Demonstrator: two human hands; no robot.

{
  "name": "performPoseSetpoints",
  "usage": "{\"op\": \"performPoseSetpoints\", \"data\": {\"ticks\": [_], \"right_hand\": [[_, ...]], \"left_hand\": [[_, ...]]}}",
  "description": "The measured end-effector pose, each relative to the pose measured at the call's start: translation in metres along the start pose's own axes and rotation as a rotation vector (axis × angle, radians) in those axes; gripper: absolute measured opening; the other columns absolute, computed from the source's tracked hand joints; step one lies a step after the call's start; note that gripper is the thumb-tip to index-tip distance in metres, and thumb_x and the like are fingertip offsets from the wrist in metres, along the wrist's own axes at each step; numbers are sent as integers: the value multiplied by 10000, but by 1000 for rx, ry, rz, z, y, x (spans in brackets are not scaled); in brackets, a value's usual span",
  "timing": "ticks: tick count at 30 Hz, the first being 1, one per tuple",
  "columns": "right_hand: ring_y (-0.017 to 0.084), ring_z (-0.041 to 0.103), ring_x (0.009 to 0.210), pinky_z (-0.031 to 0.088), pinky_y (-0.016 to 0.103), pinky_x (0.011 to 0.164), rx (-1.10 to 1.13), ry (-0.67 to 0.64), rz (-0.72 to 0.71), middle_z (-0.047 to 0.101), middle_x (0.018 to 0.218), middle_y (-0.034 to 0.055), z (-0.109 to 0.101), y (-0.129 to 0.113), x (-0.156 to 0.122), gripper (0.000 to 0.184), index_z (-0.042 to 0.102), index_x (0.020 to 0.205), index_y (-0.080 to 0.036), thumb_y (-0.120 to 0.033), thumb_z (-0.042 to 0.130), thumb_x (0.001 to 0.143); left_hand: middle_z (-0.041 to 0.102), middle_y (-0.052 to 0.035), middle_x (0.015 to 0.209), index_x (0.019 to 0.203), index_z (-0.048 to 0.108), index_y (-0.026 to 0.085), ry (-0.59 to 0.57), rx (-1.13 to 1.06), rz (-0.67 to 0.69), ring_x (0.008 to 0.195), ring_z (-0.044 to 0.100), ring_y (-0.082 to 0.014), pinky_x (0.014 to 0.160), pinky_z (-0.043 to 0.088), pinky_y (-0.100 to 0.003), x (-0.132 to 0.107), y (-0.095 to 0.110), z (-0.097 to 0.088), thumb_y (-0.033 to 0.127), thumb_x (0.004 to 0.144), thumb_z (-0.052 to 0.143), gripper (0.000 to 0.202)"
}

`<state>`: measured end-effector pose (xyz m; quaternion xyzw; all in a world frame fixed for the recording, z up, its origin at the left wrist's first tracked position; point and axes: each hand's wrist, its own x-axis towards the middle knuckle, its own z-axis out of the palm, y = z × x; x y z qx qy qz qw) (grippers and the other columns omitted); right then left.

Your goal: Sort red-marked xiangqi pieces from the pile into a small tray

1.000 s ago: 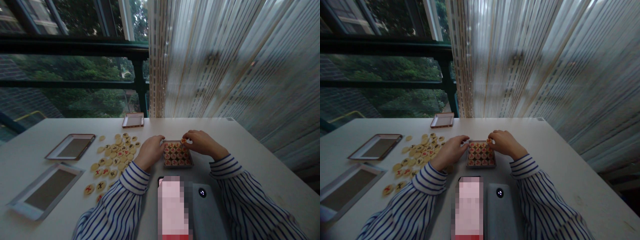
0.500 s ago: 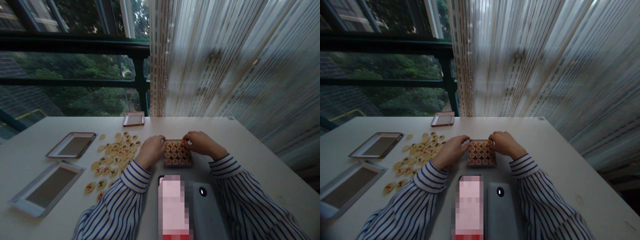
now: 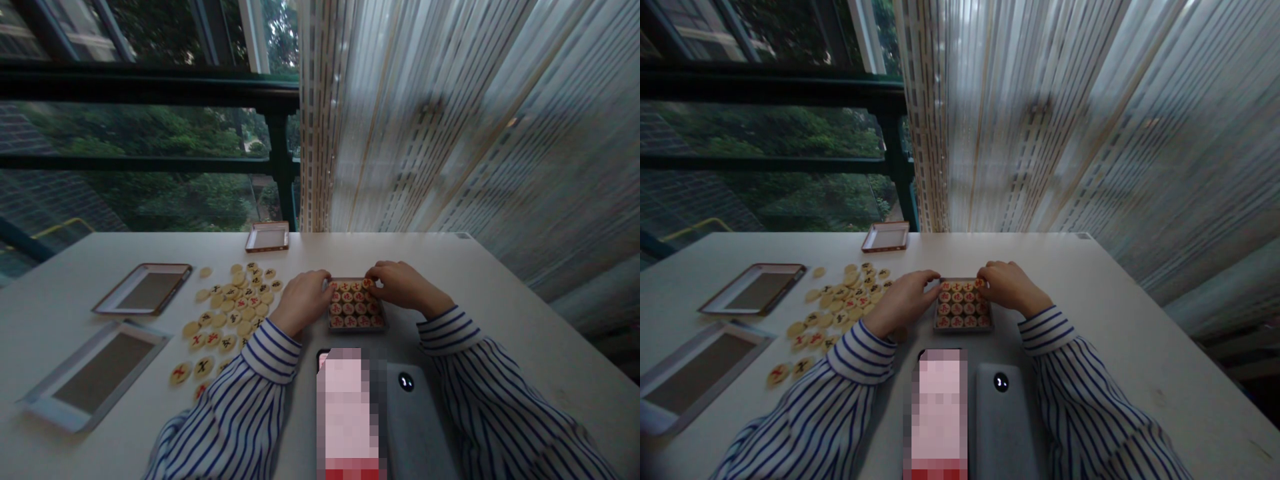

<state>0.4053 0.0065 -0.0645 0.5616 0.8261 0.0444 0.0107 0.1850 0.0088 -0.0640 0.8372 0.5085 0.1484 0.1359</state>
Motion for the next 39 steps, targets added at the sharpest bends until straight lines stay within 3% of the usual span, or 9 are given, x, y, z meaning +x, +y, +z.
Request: {"op": "performPoseSetpoints", "data": {"ticks": [29, 39], "right_hand": [[198, 585, 869, 394, 302, 723, 25, -33, 9, 633, 976, 55, -2, 8, -2, 277, 643, 995, -238, -362, 459, 831], [193, 589, 864, 397, 296, 734, 7, -74, 6, 637, 971, 64, -4, 0, 0, 286, 668, 991, -245, -334, 433, 854]], "left_hand": [[660, -104, 1061, 1111, 600, 158, 1, 27, 2, 986, 596, -220, 841, 436, -316, 1, -1, -1, 357, 858, 413, 373], [661, -100, 1057, 1100, 606, 170, -14, 43, -9, 995, 589, -220, 838, 432, -317, 0, -1, 0, 358, 860, 409, 363]]}}
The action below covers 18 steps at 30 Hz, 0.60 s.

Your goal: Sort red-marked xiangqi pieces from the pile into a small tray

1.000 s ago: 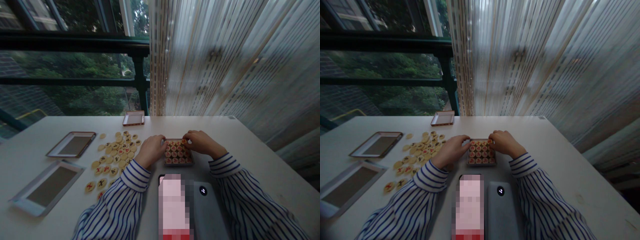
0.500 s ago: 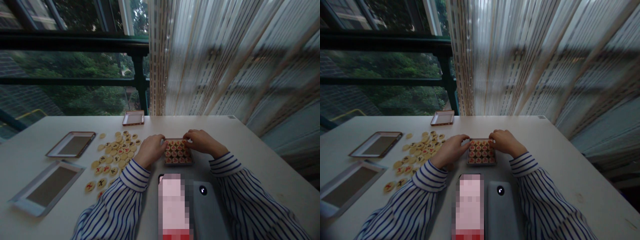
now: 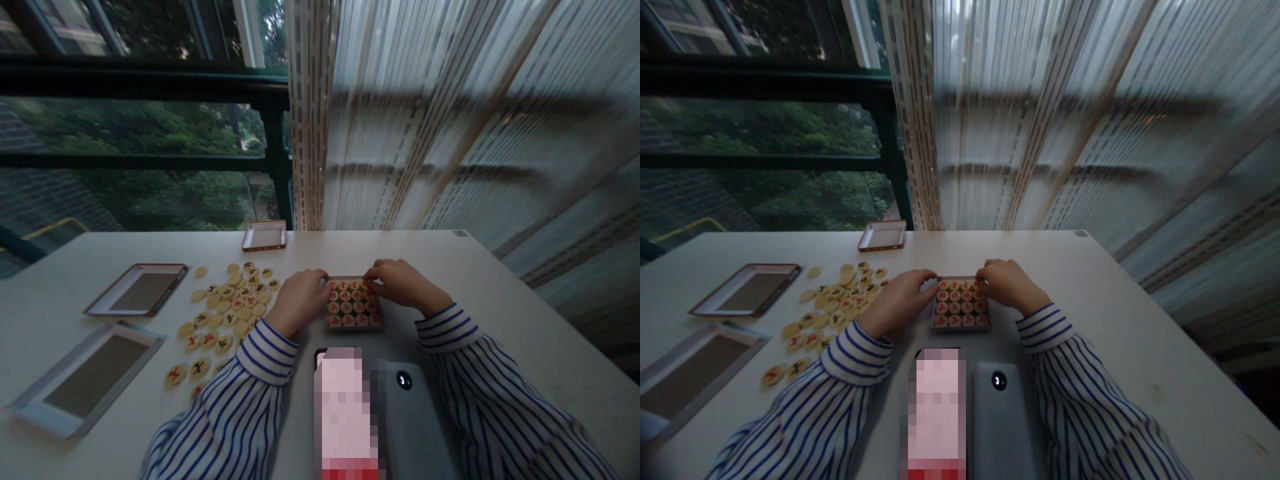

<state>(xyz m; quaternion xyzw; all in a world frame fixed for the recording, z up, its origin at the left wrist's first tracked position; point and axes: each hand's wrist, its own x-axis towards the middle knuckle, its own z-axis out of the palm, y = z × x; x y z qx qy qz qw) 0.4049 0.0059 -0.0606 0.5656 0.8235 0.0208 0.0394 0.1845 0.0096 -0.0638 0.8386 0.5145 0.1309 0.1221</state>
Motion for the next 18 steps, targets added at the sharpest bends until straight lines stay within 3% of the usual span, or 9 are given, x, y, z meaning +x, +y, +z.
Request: {"op": "performPoseSetpoints", "data": {"ticks": [10, 18], "right_hand": [[183, 603, 835, 412, 269, 714, 97, -19, 2, 665, 943, 59, -14, 8, -9, 278, 669, 1008, -243, -280, 473, 813], [185, 629, 869, 432, 265, 749, 193, -137, -40, 700, 955, 54, -18, 11, -14, 338, 677, 1035, -248, -216, 455, 784]], "left_hand": [[673, -71, 933, 1000, 667, 178, 90, -32, 101, 883, 597, -186, 800, 436, -289, -1, 9, 4, 239, 851, 429, 288], [644, -77, 927, 942, 693, 203, 3, 38, 225, 895, 574, -190, 812, 433, -297, 4, 22, 16, 243, 845, 459, 256]]}}
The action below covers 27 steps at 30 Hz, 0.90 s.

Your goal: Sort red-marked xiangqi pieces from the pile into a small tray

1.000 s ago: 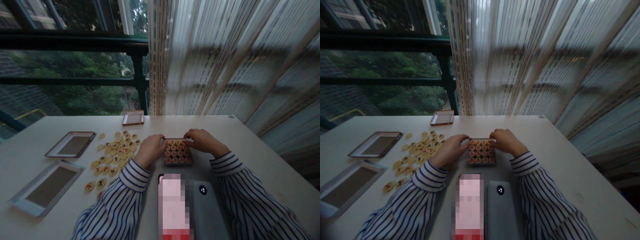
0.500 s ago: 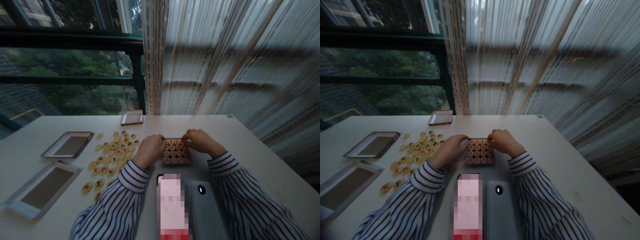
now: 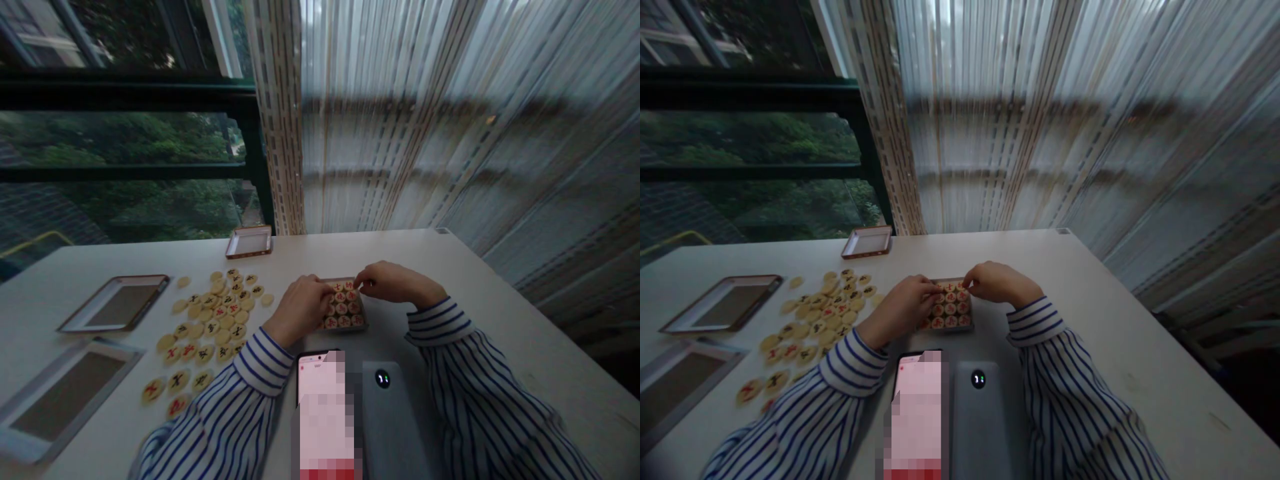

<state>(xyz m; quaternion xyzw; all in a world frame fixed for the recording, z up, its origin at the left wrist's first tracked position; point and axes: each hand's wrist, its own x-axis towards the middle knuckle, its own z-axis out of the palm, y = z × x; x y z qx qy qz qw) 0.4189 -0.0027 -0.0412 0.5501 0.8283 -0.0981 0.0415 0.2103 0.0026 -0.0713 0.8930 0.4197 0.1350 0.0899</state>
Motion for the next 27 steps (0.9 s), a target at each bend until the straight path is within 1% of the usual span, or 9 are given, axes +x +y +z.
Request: {"op": "performPoseSetpoints", "data": {"ticks": [2, 5, 7, 10, 16, 19, 22, 27], "right_hand": [[174, 633, 859, 436, 258, 750, 24, -23, 8, 702, 963, 52, 0, 2, -1, 358, 672, 1056, -256, -207, 446, 783], [161, 639, 834, 442, 245, 724, 43, -48, 8, 704, 971, 48, -1, 3, -4, 394, 662, 1083, -274, -183, 435, 773], [155, 642, 827, 442, 239, 713, 58, -60, -7, 703, 980, 47, -2, 2, -6, 420, 655, 1096, -286, -163, 428, 764], [150, 646, 800, 442, 237, 696, 73, -84, -6, 707, 963, 54, -3, -1, -8, 450, 638, 1125, -286, -140, 419, 760], [154, 649, 822, 450, 245, 717, 106, -144, -28, 703, 977, 48, -1, -4, -11, 464, 633, 1128, -292, -124, 412, 756], [168, 649, 833, 455, 257, 710, 71, -116, -28, 702, 972, 56, 0, -3, -11, 457, 627, 1136, -286, -130, 411, 764], [187, 650, 845, 458, 275, 713, 30, -86, 5, 700, 967, 70, 1, -5, -11, 439, 601, 1172, -275, -167, 418, 788], [200, 655, 846, 461, 281, 701, -34, -96, 66, 695, 971, 99, 3, -10, -11, 462, 562, 1219, -245, -156, 393, 798]], "left_hand": [[638, -84, 944, 942, 692, 205, -36, 31, 45, 901, 569, -195, 817, 432, -308, 6, 3, 1, 244, 847, 454, 260], [625, -94, 974, 981, 677, 213, -58, 72, 111, 894, 563, -205, 808, 435, -331, 14, 7, 4, 272, 859, 436, 277], [614, -95, 995, 1014, 661, 225, -63, 86, 135, 913, 555, -210, 813, 434, -343, 16, 7, 7, 289, 868, 421, 288], [595, -92, 1038, 1016, 654, 237, -69, 97, 156, 964, 536, -221, 844, 426, -363, 15, 4, 11, 292, 874, 404, 292], [553, -98, 1134, 1069, 616, 228, -104, 104, 153, 1029, 504, -248, 867, 422, -394, 12, 2, 12, 251, 848, 426, 293], [542, -99, 1162, 1126, 584, 235, -107, 91, 154, 1051, 495, -250, 880, 418, -400, 11, 3, 12, 254, 850, 421, 321], [521, -105, 1203, 1199, 534, 249, -94, 89, 133, 1074, 486, -254, 887, 416, -407, 12, 3, 14, 245, 850, 421, 367], [465, -133, 1289, 1234, 510, 243, -70, 138, 99, 1145, 446, -288, 903, 398, -431, 11, 5, 18, 276, 861, 413, 388]]}}
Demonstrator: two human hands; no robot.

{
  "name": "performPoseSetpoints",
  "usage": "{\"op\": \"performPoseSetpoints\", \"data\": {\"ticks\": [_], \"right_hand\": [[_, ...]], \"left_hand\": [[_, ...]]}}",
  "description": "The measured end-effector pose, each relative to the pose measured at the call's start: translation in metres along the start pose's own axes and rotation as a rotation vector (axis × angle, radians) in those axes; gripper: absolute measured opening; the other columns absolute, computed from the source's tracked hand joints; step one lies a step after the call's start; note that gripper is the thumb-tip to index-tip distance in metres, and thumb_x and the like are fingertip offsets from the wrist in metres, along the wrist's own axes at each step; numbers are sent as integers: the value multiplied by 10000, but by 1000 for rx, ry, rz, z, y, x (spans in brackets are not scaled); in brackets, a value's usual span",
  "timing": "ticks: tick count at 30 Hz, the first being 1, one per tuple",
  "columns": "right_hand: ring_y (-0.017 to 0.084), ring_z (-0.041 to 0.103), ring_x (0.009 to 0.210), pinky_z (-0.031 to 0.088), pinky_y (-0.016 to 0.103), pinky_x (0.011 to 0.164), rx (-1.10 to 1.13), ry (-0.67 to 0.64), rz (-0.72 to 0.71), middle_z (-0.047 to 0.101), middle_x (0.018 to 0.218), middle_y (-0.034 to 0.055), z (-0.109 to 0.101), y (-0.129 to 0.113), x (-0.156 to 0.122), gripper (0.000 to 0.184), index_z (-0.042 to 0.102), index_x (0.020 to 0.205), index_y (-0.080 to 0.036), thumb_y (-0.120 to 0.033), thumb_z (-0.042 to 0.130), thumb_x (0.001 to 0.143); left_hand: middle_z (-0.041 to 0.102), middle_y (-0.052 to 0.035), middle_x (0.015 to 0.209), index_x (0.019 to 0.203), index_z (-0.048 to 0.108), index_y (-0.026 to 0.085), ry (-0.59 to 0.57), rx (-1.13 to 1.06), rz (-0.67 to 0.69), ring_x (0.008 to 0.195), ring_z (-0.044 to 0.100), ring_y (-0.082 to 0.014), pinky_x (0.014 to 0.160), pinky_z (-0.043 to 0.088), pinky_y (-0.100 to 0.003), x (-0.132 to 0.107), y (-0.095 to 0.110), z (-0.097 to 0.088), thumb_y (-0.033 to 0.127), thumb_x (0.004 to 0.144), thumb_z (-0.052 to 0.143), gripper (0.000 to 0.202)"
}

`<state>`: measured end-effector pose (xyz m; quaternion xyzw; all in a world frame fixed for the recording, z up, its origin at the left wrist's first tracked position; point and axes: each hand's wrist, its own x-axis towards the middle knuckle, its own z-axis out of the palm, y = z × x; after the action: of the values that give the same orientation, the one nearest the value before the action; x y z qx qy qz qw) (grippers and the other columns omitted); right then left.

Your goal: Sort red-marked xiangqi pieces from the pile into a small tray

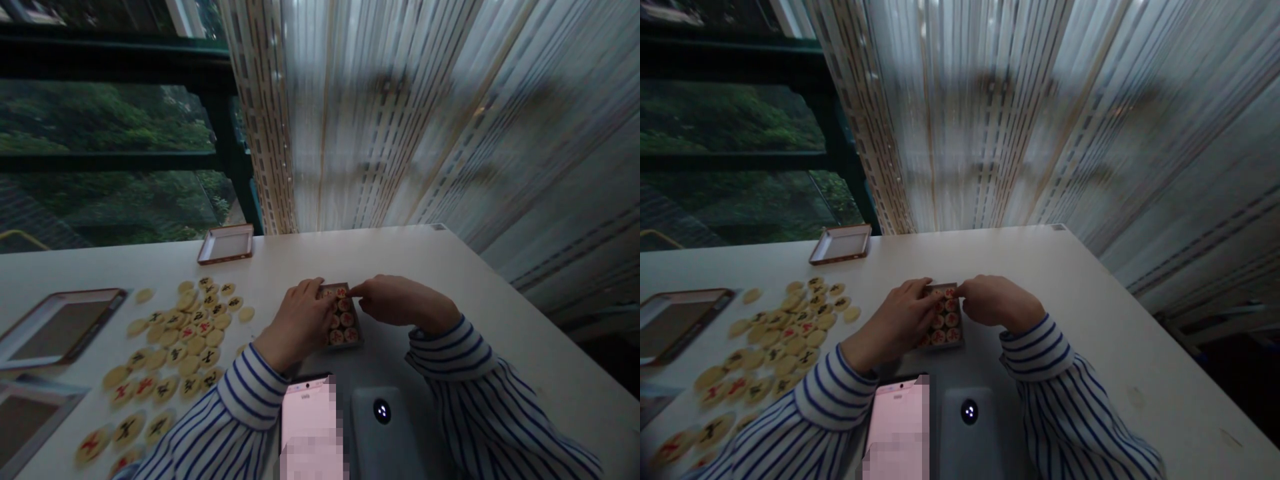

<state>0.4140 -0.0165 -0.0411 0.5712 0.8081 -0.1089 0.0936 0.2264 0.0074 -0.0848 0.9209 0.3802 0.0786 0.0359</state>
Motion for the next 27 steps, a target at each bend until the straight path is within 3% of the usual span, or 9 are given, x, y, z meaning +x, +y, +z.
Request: {"op": "performPoseSetpoints", "data": {"ticks": [12, 27], "right_hand": [[210, 651, 818, 442, 291, 655, -113, 46, 62, 688, 956, 90, 2, -5, 1, 433, 568, 1178, -285, -139, 366, 824], [221, 647, 815, 434, 298, 630, -128, 86, 41, 687, 946, 74, 8, -5, 4, 441, 554, 1177, -300, -132, 366, 814]], "left_hand": [[431, -124, 1340, 1263, 489, 244, 50, 44, -12, 1194, 405, -284, 964, 330, -434, -1, 7, 7, 340, 871, 391, 416], [421, -141, 1351, 1278, 480, 220, 51, 28, -4, 1199, 397, -296, 968, 325, -442, -1, 7, 9, 352, 877, 372, 436]]}}
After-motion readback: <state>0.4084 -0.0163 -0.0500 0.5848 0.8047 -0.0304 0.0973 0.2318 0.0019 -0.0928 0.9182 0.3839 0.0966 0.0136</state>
